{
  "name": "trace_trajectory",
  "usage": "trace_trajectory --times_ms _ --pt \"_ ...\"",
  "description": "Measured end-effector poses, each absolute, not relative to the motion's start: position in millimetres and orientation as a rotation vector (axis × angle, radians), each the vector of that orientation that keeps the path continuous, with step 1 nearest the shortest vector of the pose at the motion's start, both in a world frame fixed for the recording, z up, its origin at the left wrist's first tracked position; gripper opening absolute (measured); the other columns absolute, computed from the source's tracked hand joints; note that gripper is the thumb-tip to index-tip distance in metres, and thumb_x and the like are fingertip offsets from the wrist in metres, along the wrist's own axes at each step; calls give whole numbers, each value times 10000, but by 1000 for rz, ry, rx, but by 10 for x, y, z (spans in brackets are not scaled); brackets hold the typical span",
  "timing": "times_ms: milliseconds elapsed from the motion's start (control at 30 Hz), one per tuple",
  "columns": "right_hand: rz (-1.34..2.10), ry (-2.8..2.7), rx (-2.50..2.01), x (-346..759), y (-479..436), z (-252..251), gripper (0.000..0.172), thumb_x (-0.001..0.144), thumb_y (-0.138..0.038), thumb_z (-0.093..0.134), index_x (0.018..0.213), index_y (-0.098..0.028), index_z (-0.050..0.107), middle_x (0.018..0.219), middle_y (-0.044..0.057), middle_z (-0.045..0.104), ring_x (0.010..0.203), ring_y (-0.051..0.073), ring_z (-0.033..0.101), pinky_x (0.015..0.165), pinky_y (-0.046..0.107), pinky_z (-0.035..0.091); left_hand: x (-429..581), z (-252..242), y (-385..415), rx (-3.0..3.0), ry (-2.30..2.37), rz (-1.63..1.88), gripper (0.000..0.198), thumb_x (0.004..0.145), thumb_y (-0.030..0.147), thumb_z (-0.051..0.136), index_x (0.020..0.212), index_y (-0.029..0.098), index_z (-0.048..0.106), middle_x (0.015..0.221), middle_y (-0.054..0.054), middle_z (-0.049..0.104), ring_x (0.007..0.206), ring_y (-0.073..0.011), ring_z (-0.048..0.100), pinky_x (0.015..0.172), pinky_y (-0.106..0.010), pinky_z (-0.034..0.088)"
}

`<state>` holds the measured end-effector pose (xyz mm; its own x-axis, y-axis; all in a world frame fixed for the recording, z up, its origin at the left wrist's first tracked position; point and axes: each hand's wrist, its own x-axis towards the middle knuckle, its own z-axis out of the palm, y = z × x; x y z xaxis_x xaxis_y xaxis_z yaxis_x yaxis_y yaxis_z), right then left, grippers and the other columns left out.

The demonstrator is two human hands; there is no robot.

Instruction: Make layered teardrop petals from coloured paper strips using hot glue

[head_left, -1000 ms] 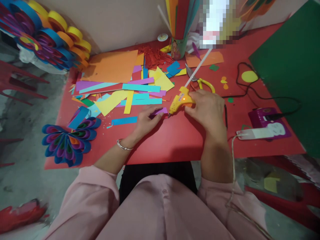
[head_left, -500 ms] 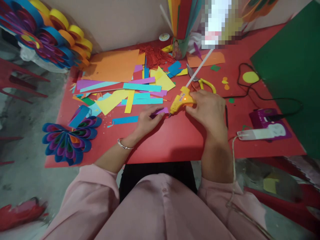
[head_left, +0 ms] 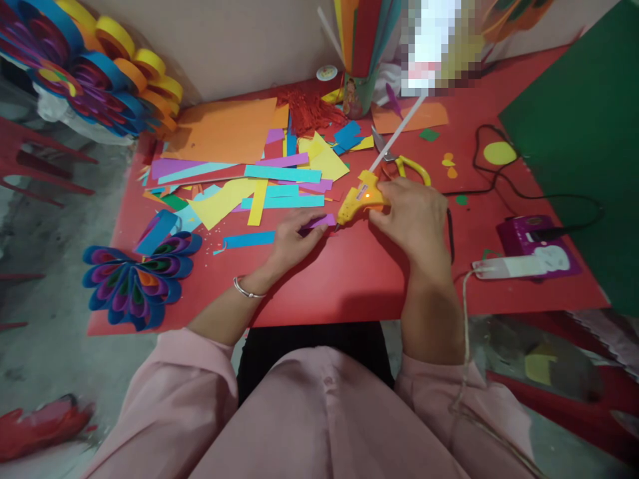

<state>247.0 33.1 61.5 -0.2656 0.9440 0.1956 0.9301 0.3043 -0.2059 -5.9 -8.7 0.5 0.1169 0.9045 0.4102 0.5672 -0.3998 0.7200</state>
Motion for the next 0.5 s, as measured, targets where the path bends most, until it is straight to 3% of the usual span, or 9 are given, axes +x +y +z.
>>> trace_trajectory --times_ms 500 --pt "41 -2291 -1754 2464 378 563 428 1036 -361 549 1391 -181 707 1212 176 732 1158 394 657 908 507 494 -41 35 -90 2017 1423 1178 207 1044 378 726 1184 263 826 1173 -79 855 1123 -248 797 1011 -463 658"
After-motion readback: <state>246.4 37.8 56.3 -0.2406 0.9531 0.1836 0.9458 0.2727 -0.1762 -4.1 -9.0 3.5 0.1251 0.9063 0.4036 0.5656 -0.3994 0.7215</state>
